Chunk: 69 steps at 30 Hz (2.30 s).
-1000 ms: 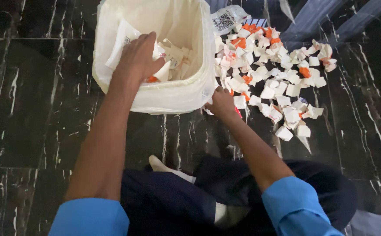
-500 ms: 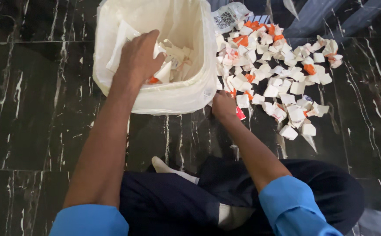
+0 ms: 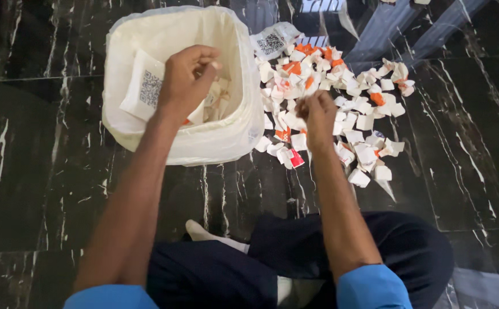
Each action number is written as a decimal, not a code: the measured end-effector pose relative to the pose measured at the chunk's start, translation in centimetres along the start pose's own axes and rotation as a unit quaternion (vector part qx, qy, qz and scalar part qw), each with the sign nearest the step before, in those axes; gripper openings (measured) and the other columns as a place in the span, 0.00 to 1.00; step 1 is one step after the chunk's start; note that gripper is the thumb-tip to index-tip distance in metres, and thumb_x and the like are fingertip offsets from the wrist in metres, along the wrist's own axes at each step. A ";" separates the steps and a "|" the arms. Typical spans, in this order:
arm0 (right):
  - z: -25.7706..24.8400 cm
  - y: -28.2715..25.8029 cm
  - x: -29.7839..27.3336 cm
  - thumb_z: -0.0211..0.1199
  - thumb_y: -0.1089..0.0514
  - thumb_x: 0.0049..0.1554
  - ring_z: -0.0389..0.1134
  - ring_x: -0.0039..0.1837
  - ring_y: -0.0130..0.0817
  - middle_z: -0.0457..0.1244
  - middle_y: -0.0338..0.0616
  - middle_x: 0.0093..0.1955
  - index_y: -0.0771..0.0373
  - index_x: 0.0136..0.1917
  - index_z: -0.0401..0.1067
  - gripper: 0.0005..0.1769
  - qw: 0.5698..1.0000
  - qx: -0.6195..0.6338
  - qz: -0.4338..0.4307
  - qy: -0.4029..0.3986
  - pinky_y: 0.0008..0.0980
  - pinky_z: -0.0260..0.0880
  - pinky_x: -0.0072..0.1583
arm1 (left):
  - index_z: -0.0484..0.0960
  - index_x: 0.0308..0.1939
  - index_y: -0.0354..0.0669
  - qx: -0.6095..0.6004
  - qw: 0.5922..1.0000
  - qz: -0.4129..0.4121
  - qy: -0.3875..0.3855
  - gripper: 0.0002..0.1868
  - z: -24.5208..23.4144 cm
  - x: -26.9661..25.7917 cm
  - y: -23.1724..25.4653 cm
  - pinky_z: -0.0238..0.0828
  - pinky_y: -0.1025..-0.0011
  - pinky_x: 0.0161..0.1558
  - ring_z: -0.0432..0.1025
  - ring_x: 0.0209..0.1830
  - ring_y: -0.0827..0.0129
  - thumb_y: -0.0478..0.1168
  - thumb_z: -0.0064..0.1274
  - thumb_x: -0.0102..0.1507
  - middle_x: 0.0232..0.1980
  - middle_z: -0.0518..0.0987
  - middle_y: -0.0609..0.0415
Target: The person sits on a dark marble floor and collects small white and orange paper fragments scattered around a white plastic bin. They pick up the pieces by hand and place them into the bin, gradually clearing the floor area.
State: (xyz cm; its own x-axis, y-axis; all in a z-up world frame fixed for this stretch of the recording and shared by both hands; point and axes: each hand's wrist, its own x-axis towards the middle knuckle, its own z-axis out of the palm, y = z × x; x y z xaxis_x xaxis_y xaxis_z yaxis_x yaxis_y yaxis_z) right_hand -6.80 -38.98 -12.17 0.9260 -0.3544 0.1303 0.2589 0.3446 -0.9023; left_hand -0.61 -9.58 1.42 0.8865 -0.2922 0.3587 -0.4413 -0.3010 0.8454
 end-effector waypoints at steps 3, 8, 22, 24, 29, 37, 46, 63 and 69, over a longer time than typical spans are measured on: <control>3.7 -5.1 0.7 0.54 0.62 0.63 0.65 0.38 0.26 0.65 0.39 0.37 0.59 0.41 0.64 0.07 0.996 -0.073 -0.030 -0.030 0.26 0.64 0.40 | 0.81 0.55 0.31 -0.094 0.995 0.007 -0.029 0.14 0.9 0.5 -0.5 0.79 0.73 0.43 0.81 0.41 0.73 0.32 0.52 0.66 0.46 0.85 0.49; 9.3 -9.3 1.5 0.60 0.61 0.64 0.60 0.40 0.28 0.60 0.41 0.38 0.66 0.46 0.69 0.06 0.935 -0.273 -0.186 -0.129 0.30 0.61 0.43 | 0.80 0.58 0.32 -0.128 0.991 -0.021 -0.032 0.22 0.1 0.1 -0.9 0.70 0.78 0.37 0.76 0.36 0.76 0.48 0.44 0.72 0.44 0.84 0.51; 16.5 -6.9 3.6 0.65 0.60 0.56 0.66 0.37 0.38 0.65 0.47 0.37 0.64 0.48 0.77 0.07 0.815 -0.428 -0.296 -0.255 0.38 0.67 0.43 | 0.80 0.47 0.33 -0.182 0.981 -0.012 0.073 0.06 -0.5 0.5 -1.8 0.69 0.79 0.31 0.74 0.31 0.79 0.32 0.56 0.68 0.37 0.82 0.55; 15.5 -6.7 3.6 0.63 0.61 0.58 0.66 0.37 0.32 0.65 0.45 0.37 0.64 0.52 0.78 0.09 0.838 -0.409 -0.263 -0.248 0.34 0.66 0.42 | 0.79 0.44 0.33 -0.184 0.979 -0.037 0.078 0.05 -0.5 0.5 -2.0 0.65 0.78 0.27 0.72 0.28 0.79 0.33 0.56 0.67 0.34 0.82 0.56; 8.3 -4.5 2.6 0.60 0.61 0.62 0.60 0.39 0.22 0.62 0.38 0.38 0.65 0.57 0.76 0.11 0.933 -0.294 -0.156 -0.133 0.27 0.62 0.42 | 0.78 0.53 0.32 -0.129 0.986 0.047 0.090 0.14 0.2 0.8 -2.6 0.76 0.77 0.39 0.78 0.37 0.75 0.30 0.61 0.65 0.46 0.83 0.51; -4.8 7.3 -0.2 0.68 0.58 0.51 0.74 0.45 0.44 0.72 0.52 0.43 0.64 0.53 0.78 0.16 0.818 -0.544 -0.038 -0.182 0.40 0.73 0.50 | 0.77 0.57 0.35 0.076 0.958 0.205 0.185 0.10 1.7 -0.6 1.5 0.80 0.73 0.43 0.79 0.43 0.67 0.28 0.56 0.71 0.59 0.79 0.46; -4.7 10.9 -4.7 0.65 0.54 0.56 0.69 0.58 0.48 0.68 0.51 0.54 0.60 0.55 0.75 0.14 0.733 -0.635 0.063 -0.235 0.46 0.70 0.57 | 0.81 0.41 0.42 0.051 0.996 0.077 -0.011 0.03 16.7 -12.0 2.7 0.75 0.63 0.36 0.78 0.32 0.58 0.37 0.57 0.65 0.36 0.82 0.48; -4.9 13.2 -5.0 0.63 0.56 0.49 0.69 0.47 0.54 0.68 0.53 0.42 0.64 0.38 0.75 0.09 0.701 -0.702 -0.118 -0.036 0.50 0.71 0.48 | 0.80 0.47 0.38 0.083 0.983 -0.163 0.015 0.12 22.7 -14.4 -10.9 0.73 0.56 0.46 0.77 0.43 0.49 0.36 0.54 0.60 0.41 0.82 0.42; -7.0 10.1 -3.8 0.60 0.53 0.56 0.69 0.38 0.42 0.67 0.52 0.36 0.69 0.41 0.73 0.15 0.886 -0.453 0.014 0.096 0.41 0.67 0.44 | 0.77 0.53 0.37 0.008 0.983 -0.179 0.047 0.15 25.5 -13.3 -11.3 0.72 0.57 0.45 0.77 0.41 0.52 0.40 0.53 0.65 0.44 0.80 0.43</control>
State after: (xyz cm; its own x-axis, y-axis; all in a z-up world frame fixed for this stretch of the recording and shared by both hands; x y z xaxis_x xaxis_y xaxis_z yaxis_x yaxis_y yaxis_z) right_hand -9.67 -40.23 -24.67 0.8420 -0.5283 0.1093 -0.1713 -0.4538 -0.8745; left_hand -10.93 -25.43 -23.01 0.9941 -0.0793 0.0746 -0.0994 -0.3835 0.9182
